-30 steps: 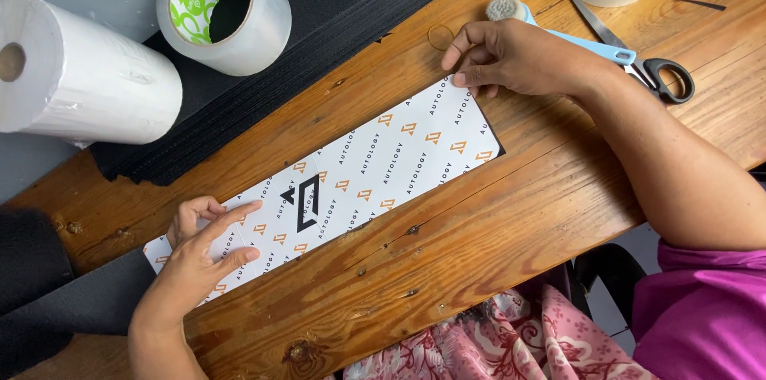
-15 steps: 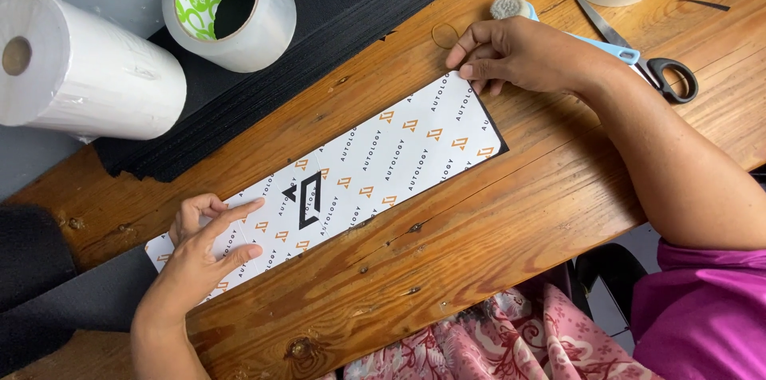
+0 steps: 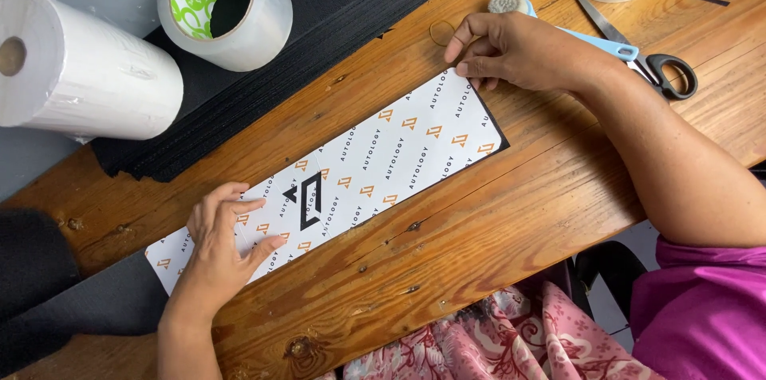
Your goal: Applying a branded adhesive strip to a black fabric strap and smoothing it down by hand.
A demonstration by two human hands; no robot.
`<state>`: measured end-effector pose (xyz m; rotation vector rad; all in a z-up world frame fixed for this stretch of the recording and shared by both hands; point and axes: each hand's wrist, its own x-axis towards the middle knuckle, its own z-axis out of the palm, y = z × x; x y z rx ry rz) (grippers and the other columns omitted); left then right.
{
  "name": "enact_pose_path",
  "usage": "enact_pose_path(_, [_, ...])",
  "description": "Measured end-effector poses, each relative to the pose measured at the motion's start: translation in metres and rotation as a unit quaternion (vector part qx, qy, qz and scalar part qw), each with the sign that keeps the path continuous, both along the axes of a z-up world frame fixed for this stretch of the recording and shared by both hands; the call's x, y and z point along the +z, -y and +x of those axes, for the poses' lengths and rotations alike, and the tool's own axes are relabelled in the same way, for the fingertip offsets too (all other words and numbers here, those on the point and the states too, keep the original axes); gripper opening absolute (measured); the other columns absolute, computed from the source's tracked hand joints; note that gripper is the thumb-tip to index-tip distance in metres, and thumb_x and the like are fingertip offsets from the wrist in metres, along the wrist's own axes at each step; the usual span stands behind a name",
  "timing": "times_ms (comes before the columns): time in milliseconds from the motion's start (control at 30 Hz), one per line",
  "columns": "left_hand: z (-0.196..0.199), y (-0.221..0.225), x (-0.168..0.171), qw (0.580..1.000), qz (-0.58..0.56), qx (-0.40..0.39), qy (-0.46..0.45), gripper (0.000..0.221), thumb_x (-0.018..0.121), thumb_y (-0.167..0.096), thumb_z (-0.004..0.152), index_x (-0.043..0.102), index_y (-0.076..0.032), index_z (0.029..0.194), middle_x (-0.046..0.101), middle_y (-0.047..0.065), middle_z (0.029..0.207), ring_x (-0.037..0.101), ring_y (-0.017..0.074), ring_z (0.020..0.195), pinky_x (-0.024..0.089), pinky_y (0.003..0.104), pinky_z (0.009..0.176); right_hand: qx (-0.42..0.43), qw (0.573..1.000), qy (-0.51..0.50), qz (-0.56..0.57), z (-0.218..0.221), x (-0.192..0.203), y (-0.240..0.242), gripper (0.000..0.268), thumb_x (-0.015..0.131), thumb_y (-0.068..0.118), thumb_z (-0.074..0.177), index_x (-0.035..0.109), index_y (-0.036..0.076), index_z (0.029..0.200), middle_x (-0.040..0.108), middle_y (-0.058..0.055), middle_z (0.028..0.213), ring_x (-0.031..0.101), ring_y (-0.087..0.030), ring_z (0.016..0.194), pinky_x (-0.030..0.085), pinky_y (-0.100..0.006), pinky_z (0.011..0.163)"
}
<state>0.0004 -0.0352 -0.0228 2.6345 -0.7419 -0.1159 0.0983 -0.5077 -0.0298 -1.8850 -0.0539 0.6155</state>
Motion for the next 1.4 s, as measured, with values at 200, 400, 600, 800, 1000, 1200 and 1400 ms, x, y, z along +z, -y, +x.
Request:
enact_pose_path(200, [-0.007, 0.004, -0.002, 0.996, 0.083, -0.023, -0.015, 0.056, 0.056, -0.042, 0.097, 0.048, -0.037, 0.152, 0.033, 0.017, 0.146, 0.041, 0.0340, 0.120, 0.031, 0.054, 0.108, -0.013, 0.998, 0.006, -0.059, -0.005, 0.018, -0.007, 0.012, 0.063, 0.009, 0.103, 0.066, 0.013, 0.114, 0.069, -0.004, 0.090, 0.065, -0.013, 0.080, 0.054, -0.025, 0.073])
enact_pose_path(400, [-0.009, 0.012, -0.008, 0.995, 0.103, -0.002, 0.007, 0.068, 0.053, -0.068, 0.087, 0.050, -0.037, 0.147, 0.030, 0.013, 0.142, 0.040, 0.0359, 0.120, 0.035, 0.058, 0.104, 0.017, 0.996, 0.023, -0.086, -0.003, 0.013, -0.005, 0.015, 0.059, 0.012, 0.105, 0.072, 0.015, 0.113, 0.067, -0.001, 0.086, 0.061, -0.010, 0.076, 0.054, -0.023, 0.070])
enact_pose_path(600, [-0.011, 0.014, -0.008, 0.996, 0.094, 0.003, 0.002, 0.066, 0.061, -0.062, 0.087, 0.050, -0.036, 0.146, 0.030, 0.014, 0.142, 0.040, 0.0386, 0.122, 0.035, 0.058, 0.104, 0.018, 0.989, -0.008, -0.147, -0.008, 0.037, -0.015, 0.025, 0.056, 0.016, 0.105, 0.080, 0.021, 0.111, 0.075, 0.001, 0.095, 0.062, -0.011, 0.078, 0.055, -0.023, 0.078])
enact_pose_path(800, [-0.013, 0.016, -0.005, 0.995, 0.101, 0.011, -0.019, 0.068, 0.064, -0.059, 0.087, 0.047, -0.037, 0.149, 0.030, 0.014, 0.142, 0.038, 0.0376, 0.123, 0.036, 0.058, 0.103, 0.026, 0.987, 0.016, -0.160, -0.011, 0.039, -0.013, 0.025, 0.052, 0.015, 0.105, 0.075, 0.022, 0.114, 0.071, 0.001, 0.095, 0.063, -0.013, 0.079, 0.051, -0.025, 0.079])
enact_pose_path(1000, [-0.014, 0.016, -0.005, 0.995, 0.099, 0.016, -0.024, 0.070, 0.068, -0.058, 0.085, 0.046, -0.040, 0.149, 0.030, 0.014, 0.141, 0.038, 0.0384, 0.123, 0.037, 0.058, 0.102, -0.015, 0.996, -0.022, -0.087, -0.014, 0.043, -0.007, 0.017, 0.043, 0.009, 0.110, 0.058, 0.009, 0.117, 0.071, -0.015, 0.093, 0.075, -0.022, 0.082, 0.061, -0.032, 0.073])
enact_pose_path(1200, [-0.014, 0.016, -0.004, 0.995, 0.095, 0.012, -0.007, 0.067, 0.066, -0.059, 0.086, 0.049, -0.038, 0.147, 0.030, 0.014, 0.142, 0.040, 0.0398, 0.119, 0.037, 0.058, 0.101, -0.021, 0.994, -0.091, -0.052, -0.016, 0.041, -0.009, 0.030, 0.049, 0.015, 0.107, 0.061, 0.007, 0.134, 0.071, -0.014, 0.098, 0.069, -0.023, 0.087, 0.061, -0.034, 0.078])
enact_pose_path(1400, [-0.010, 0.016, -0.001, 0.996, 0.092, -0.016, 0.005, 0.067, 0.062, -0.060, 0.088, 0.046, -0.034, 0.149, 0.033, 0.017, 0.142, 0.037, 0.0340, 0.130, 0.035, 0.057, 0.102, -0.013, 0.985, -0.139, -0.103, -0.049, 0.049, 0.006, 0.042, 0.053, 0.029, 0.105, 0.072, -0.007, 0.092, 0.080, -0.019, 0.089, 0.078, -0.030, 0.076, 0.064, -0.036, 0.077])
